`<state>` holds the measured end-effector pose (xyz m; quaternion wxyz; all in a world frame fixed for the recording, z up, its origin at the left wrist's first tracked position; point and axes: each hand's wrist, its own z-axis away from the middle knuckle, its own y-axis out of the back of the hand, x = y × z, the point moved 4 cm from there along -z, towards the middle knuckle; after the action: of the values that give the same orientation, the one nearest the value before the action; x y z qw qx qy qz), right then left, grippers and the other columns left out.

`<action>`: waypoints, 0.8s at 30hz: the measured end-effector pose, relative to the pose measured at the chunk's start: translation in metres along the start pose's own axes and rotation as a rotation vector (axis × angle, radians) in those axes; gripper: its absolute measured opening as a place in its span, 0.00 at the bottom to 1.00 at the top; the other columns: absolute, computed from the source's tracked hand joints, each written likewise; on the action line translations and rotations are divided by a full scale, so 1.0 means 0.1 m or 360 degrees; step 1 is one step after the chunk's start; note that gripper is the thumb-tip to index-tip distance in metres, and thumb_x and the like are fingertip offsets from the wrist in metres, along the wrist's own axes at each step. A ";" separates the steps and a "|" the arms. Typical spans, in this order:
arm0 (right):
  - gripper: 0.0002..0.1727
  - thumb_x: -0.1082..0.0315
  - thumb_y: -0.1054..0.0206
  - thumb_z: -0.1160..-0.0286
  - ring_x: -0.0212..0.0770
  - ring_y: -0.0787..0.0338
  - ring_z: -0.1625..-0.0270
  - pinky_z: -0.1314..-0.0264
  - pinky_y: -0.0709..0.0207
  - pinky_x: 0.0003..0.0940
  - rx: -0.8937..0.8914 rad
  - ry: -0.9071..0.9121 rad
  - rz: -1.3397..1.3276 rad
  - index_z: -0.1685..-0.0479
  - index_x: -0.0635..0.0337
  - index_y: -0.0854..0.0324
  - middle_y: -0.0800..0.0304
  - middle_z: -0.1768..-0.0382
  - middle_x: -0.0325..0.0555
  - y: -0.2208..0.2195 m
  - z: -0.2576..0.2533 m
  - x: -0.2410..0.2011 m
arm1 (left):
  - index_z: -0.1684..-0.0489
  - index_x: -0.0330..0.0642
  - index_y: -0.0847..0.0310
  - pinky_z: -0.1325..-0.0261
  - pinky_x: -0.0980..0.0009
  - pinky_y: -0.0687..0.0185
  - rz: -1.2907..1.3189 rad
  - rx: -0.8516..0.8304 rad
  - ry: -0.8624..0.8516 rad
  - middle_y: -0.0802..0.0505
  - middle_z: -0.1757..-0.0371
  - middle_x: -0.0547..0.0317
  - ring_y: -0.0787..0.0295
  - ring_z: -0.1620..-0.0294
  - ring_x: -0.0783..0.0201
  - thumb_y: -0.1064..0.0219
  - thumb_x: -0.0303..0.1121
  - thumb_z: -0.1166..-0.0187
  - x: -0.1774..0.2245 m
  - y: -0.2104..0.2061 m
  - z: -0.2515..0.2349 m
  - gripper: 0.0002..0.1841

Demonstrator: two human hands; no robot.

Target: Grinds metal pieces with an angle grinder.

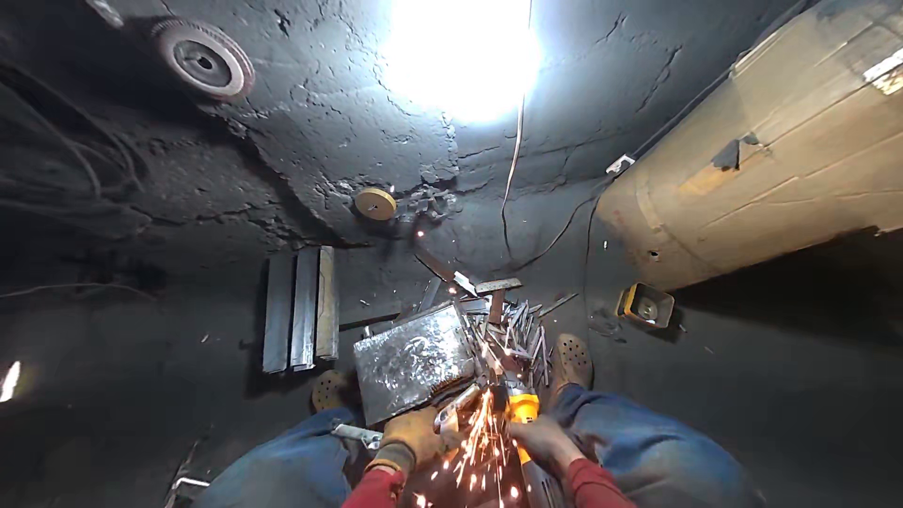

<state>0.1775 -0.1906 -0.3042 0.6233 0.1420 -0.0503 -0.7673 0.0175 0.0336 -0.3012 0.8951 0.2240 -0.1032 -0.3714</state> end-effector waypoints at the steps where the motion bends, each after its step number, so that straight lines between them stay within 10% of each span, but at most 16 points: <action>1: 0.40 0.36 0.22 0.41 0.53 0.10 0.37 0.31 0.20 0.59 -0.0002 0.0009 -0.0031 0.42 0.65 0.13 0.08 0.44 0.57 0.00 -0.01 0.01 | 0.33 0.54 0.17 0.37 0.31 0.19 0.0002 -0.0014 0.0012 0.06 0.39 0.49 0.09 0.36 0.42 0.36 0.72 0.34 0.01 0.01 0.00 0.38; 24: 0.37 0.47 0.16 0.42 0.49 0.07 0.45 0.36 0.15 0.53 0.0215 0.0308 -0.0245 0.36 0.62 0.19 0.07 0.49 0.54 0.16 0.01 0.05 | 0.40 0.50 0.12 0.26 0.27 0.33 -0.0404 0.0228 0.0043 0.07 0.40 0.44 0.13 0.34 0.36 0.25 0.65 0.39 -0.17 0.98 0.18 0.34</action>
<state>0.1910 -0.1990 -0.2996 0.5535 0.2604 -0.0305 -0.7905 0.0604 0.1009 -0.2389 0.8240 0.3036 -0.0883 -0.4702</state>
